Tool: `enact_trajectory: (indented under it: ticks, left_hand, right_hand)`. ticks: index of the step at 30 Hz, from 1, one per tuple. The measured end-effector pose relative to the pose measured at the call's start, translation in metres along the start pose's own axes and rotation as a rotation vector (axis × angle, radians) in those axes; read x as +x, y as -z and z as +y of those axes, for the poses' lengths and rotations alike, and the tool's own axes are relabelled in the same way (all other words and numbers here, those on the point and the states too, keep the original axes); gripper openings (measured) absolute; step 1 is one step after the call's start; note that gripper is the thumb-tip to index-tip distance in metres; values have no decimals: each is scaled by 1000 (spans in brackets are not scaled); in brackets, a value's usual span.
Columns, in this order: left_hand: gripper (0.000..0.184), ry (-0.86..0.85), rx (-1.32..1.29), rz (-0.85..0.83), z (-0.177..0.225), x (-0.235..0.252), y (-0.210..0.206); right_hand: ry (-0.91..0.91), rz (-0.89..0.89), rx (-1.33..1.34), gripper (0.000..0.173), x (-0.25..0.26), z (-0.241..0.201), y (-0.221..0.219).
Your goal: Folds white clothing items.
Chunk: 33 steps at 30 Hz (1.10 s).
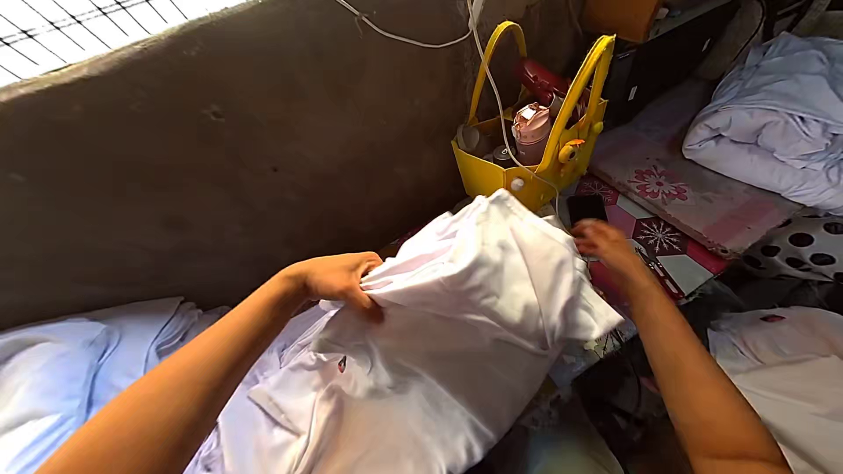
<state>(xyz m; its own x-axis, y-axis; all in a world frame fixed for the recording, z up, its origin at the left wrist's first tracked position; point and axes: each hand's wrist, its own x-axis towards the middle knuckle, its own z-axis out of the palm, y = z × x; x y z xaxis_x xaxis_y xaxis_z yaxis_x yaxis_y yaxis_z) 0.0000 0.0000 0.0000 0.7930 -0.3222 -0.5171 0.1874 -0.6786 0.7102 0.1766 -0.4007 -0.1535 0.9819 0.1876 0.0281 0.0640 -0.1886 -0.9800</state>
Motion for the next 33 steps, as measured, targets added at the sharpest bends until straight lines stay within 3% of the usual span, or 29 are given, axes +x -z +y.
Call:
enact_trajectory:
  ticks: [2,3,5,6,7,8,11,13,14,16,18,21,25,29,31,33]
  left_hand:
    - [16,17,14,-15,7,-8,7]
    - [16,24,13,-10,14,-10,8]
    - [18,26,17,-4,29,-12,8]
    - [19,18,18,-12,35,-12,9]
    - [19,15,24,-19,41,-12,10]
    - [19,12,31,-25,46,-12,11]
    - [11,6,13,53,51,-12,19]
    - [2,-46,28,315,43,-6,18]
    - [8,-78,82,478,32,0,14]
    - [36,-109,191,708,-6,13,-2]
    - [43,-133,289,791,-54,10,-42]
    - [44,-106,391,714,-112,-28,-140]
    - [56,97,375,716,-138,-80,-247]
    - [74,311,524,802,-177,-81,-276]
    - [75,353,586,929,-191,-70,-274]
    - [74,442,587,1078,-200,-65,-272]
  right_hand:
    - [297,66,-62,53,-15,-19,8]
    - [468,-11,-88,65,-34,-33,-3]
    - [694,-386,-101,103,-69,-49,-53]
    - [712,-586,-122,110,-81,-49,-85]
    - [678,-753,-111,107,-88,-45,-113]
    - [627,-846,-16,91,-92,-40,-133]
    - [339,-932,395,34,-106,-58,-138]
    - [60,-884,438,15,-103,-66,-126]
    - [-89,-820,390,10,-92,-57,-124]
    - [-324,-651,222,19,-62,-12,-123]
    - [-436,-571,71,33,-44,23,-119]
    - [-447,-608,-31,33,-46,22,-101]
    - [-416,-601,-252,38,-47,16,-76]
    - [-206,-471,-668,93,-24,0,-99]
    - [-111,-446,-691,97,-13,8,-128]
    - [45,-380,-639,77,-2,13,-139]
